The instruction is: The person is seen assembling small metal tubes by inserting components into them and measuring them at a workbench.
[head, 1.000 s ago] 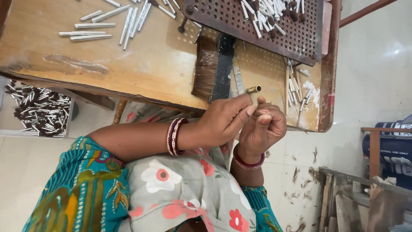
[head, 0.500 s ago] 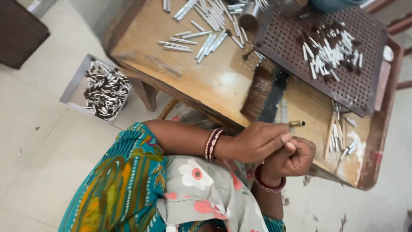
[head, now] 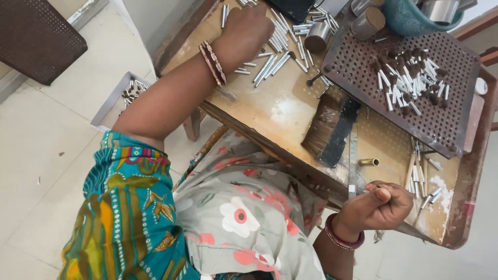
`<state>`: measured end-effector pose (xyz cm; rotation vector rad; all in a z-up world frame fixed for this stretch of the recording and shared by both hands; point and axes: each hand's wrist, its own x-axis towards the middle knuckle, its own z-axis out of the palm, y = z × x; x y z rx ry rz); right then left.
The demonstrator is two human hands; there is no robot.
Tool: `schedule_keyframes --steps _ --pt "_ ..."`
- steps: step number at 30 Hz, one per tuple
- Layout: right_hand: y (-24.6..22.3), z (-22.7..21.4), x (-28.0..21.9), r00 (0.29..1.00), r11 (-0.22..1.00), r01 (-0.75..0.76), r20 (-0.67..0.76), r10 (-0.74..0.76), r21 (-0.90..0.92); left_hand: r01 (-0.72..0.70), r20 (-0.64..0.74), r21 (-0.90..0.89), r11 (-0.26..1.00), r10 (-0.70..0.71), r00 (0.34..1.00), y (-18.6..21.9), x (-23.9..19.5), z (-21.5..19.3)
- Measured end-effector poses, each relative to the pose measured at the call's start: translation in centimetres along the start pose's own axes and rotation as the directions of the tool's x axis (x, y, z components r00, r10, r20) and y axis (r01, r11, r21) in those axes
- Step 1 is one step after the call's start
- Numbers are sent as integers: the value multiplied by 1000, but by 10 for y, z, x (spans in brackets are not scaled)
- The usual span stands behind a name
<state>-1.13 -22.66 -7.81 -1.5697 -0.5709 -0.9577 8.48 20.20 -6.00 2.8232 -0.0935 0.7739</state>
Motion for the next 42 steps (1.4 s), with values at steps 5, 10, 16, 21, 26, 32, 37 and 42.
schedule_keyframes --steps 5,10,16,21,26,32,37,42 --pt "-4 -1 1 999 997 1 34 2 -82 -45 -5 -4 999 45 999 -18 2 27" --pt "-1 1 1 999 998 -22 36 24 -57 -87 -27 -13 996 87 996 -9 -8 8" --pt "-10 8 1 997 995 -47 53 51 -86 -62 -66 -3 998 62 996 71 -34 -32" --pt "-31 16 0 957 947 -264 174 233 181 -311 -164 -773 553 299 940 196 -85 -56" --pt "-38 7 -5 879 795 -475 240 411 377 -338 -275 -857 388 211 938 223 -100 -25" --pt "-36 11 -6 894 809 -447 231 385 381 -327 -281 -868 373 174 944 229 -101 -22" --pt "-35 10 -8 914 845 -404 182 362 349 -300 -259 -880 369 159 953 231 -101 -24" --pt "-45 5 -6 940 935 -317 182 288 156 -292 -253 -893 342 157 955 230 -105 -28"
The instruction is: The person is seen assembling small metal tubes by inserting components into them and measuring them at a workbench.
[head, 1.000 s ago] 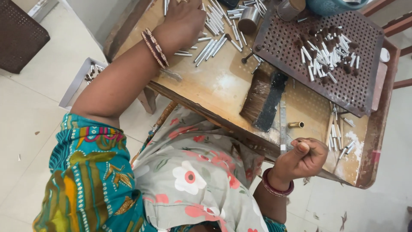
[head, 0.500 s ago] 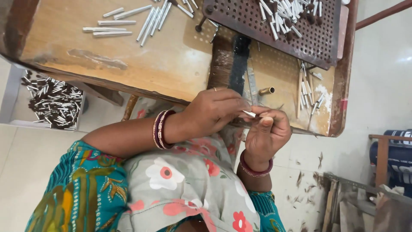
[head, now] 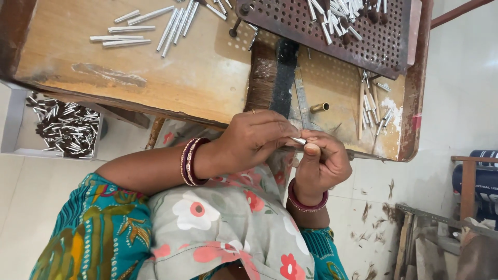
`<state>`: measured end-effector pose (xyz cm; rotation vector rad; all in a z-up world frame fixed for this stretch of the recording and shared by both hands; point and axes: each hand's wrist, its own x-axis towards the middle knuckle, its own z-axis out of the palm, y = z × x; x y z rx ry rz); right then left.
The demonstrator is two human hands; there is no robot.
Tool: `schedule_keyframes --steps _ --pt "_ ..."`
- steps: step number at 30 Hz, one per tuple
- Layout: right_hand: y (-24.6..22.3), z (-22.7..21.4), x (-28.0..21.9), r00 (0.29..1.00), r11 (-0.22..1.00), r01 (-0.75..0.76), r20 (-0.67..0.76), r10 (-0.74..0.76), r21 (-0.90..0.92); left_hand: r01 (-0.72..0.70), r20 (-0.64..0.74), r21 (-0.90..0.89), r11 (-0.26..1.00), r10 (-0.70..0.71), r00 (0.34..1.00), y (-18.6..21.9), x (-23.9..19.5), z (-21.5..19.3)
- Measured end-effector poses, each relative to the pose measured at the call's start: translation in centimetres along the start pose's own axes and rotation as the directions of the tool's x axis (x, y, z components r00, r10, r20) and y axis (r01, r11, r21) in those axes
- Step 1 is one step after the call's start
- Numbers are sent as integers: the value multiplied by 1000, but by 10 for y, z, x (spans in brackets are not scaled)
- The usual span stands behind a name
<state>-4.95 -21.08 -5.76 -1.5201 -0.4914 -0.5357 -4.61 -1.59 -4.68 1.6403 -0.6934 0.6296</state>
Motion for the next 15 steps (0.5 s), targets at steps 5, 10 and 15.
schedule_keyframes --steps 5,10,15 --pt "-24 -4 10 993 966 78 103 -54 -248 16 29 29 999 -17 999 4 1 -6" --pt "-31 -3 20 985 934 80 173 -20 -349 -1 44 46 999 -1 999 5 6 -12" --pt "-58 28 46 961 990 68 274 -32 -123 17 -9 68 998 -17 1000 2 6 -14"
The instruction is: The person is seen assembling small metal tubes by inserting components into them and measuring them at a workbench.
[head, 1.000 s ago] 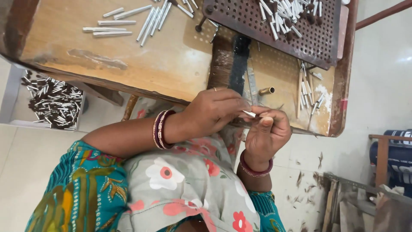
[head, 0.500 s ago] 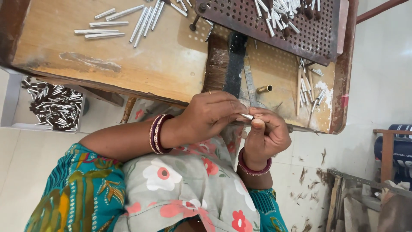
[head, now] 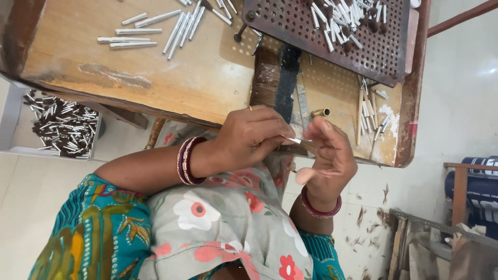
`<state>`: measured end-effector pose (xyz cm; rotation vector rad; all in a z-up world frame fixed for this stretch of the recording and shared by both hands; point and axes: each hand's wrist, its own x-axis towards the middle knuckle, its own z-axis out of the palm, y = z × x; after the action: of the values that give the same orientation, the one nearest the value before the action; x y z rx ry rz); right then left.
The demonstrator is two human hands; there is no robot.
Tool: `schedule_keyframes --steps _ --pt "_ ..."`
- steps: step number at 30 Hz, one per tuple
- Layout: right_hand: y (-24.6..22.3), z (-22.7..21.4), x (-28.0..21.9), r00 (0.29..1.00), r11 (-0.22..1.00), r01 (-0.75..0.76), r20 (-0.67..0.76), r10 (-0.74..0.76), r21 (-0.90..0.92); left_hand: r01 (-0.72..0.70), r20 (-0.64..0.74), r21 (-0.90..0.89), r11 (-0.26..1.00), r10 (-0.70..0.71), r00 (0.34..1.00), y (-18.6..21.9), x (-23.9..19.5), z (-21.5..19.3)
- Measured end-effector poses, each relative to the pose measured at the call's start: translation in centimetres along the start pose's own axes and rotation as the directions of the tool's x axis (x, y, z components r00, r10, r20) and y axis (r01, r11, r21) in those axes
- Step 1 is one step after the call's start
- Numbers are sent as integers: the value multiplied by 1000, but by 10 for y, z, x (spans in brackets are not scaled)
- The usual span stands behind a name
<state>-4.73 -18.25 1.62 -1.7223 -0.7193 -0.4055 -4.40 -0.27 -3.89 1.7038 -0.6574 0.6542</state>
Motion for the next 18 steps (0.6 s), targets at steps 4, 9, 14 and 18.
schedule_keyframes --steps 4,9,14,18 --pt "65 -29 -52 990 988 -30 -135 50 150 -13 -35 2 1000 13 999 0 0 3" --pt "59 -9 -51 982 998 46 -183 -53 -47 58 -19 -114 992 -61 998 6 -2 6" --pt "64 11 -56 961 958 254 -73 -265 -135 88 8 -186 979 -88 996 6 -4 8" --pt "55 9 -48 939 809 325 68 -336 -490 85 -7 -189 978 -88 996 9 -4 10"
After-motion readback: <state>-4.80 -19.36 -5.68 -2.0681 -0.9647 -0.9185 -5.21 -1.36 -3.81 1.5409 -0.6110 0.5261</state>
